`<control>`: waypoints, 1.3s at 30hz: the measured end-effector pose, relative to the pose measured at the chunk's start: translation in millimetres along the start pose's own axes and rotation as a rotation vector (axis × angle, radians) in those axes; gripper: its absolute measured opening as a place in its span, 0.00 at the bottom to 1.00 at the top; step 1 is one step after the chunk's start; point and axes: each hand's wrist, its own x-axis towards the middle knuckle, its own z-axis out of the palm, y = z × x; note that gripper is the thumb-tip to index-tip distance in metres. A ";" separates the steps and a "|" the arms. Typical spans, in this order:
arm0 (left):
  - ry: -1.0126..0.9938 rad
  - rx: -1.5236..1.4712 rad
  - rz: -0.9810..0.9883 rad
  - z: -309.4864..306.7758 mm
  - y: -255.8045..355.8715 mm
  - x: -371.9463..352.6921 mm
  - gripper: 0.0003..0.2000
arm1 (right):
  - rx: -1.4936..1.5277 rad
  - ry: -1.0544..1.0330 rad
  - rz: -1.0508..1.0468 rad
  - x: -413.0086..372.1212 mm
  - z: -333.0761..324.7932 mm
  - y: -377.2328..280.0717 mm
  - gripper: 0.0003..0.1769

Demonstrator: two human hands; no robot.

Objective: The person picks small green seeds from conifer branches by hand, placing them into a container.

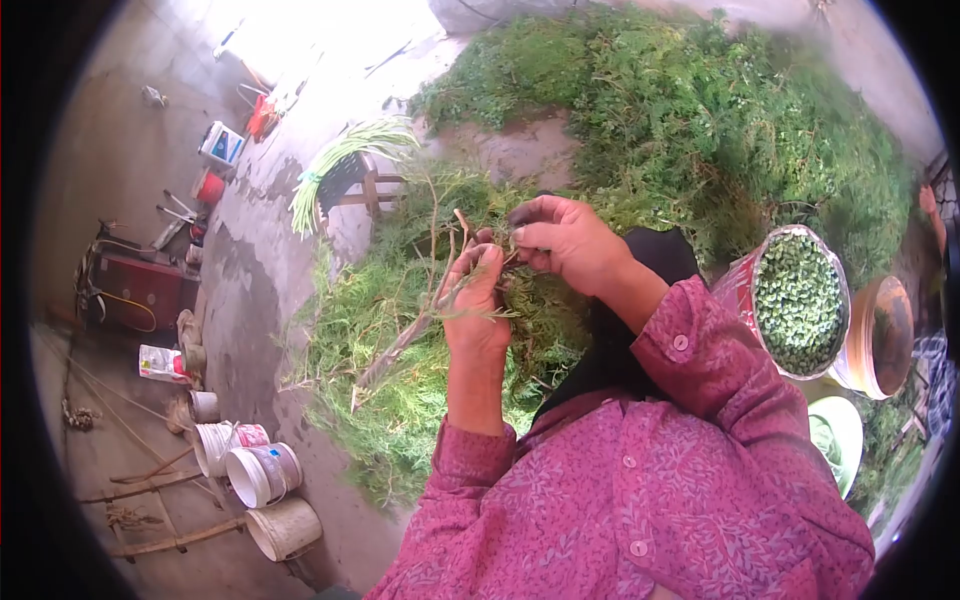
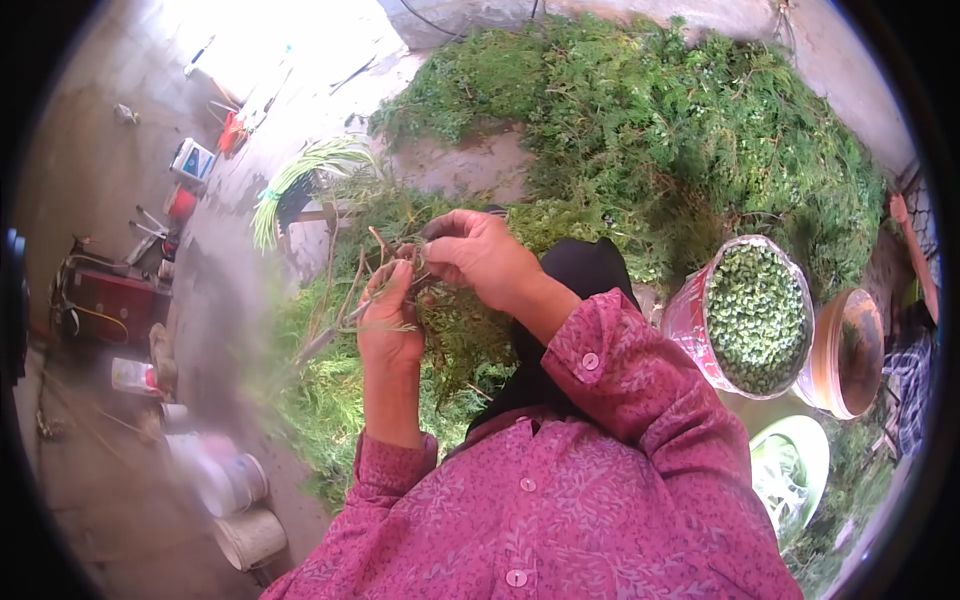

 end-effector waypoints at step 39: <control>-0.415 0.597 0.312 0.4 -8.9 6.7 0.14 | 0.580 0.029 0.134 -3.3 4.7 -7.8 0.33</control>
